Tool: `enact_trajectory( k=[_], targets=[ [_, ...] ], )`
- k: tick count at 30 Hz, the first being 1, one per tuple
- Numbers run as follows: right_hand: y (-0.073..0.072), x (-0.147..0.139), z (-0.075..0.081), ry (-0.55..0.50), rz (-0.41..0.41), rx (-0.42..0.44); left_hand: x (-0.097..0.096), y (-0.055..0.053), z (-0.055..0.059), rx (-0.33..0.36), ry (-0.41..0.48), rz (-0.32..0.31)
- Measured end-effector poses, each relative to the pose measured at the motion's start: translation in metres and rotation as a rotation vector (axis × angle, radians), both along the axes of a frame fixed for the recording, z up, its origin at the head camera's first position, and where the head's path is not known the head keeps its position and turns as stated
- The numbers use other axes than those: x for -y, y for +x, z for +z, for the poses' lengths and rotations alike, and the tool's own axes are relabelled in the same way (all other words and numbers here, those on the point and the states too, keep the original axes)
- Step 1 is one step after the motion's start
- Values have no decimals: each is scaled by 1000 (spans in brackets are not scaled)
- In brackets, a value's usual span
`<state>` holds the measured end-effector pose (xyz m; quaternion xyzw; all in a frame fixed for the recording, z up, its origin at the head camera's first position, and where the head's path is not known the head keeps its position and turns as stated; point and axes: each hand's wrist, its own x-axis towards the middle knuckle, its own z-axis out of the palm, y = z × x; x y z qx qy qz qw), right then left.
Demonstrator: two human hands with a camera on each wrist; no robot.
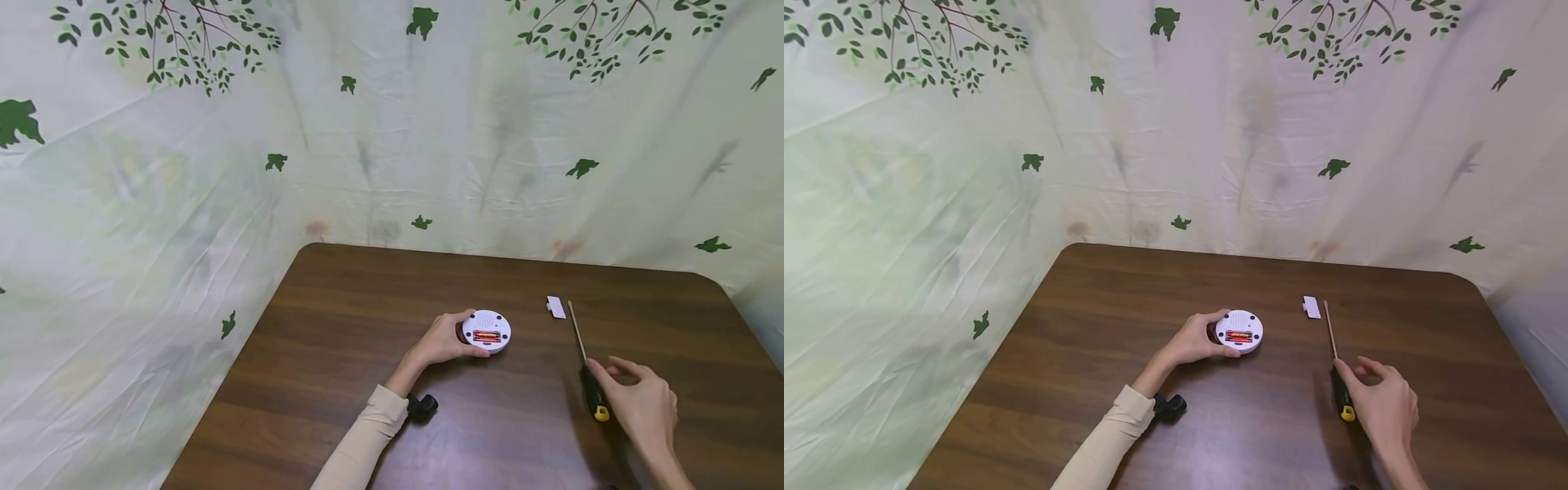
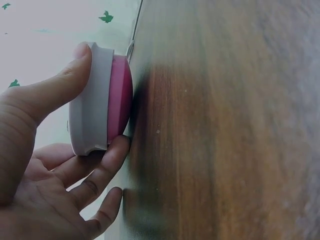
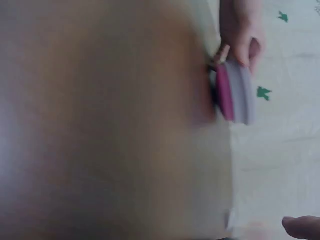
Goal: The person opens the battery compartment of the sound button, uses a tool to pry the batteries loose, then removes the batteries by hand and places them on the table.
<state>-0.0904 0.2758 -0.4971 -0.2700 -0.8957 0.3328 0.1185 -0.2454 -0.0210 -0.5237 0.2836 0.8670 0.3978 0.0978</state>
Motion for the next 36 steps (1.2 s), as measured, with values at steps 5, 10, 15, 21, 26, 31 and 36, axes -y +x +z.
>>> enact_trajectory(
  k=[5, 10, 15, 21, 26, 31, 36],
  targets=[
    [18, 4, -17, -20, -15, 115, 1, 0, 2, -10, -5, 13],
    [24, 10, -27, -19, -32, 117, 1, 0, 2, -14, -11, 18],
    [26, 14, -33, 5, -68, 64, 0, 0, 0, -12, -14, 15],
    [27, 11, -39, -7, -142, -70, -2, 1, -1, -7, -7, 11],
    [26, 5, -33, -77, -233, -294, -1, 2, 0, 7, -5, 24],
    [22, -10, -12, -242, -225, -493, -1, 2, 0, 3, -10, 20],
    [13, -26, 7, -669, -124, -603, 0, 1, -1, -8, -11, 13]
  ],
)
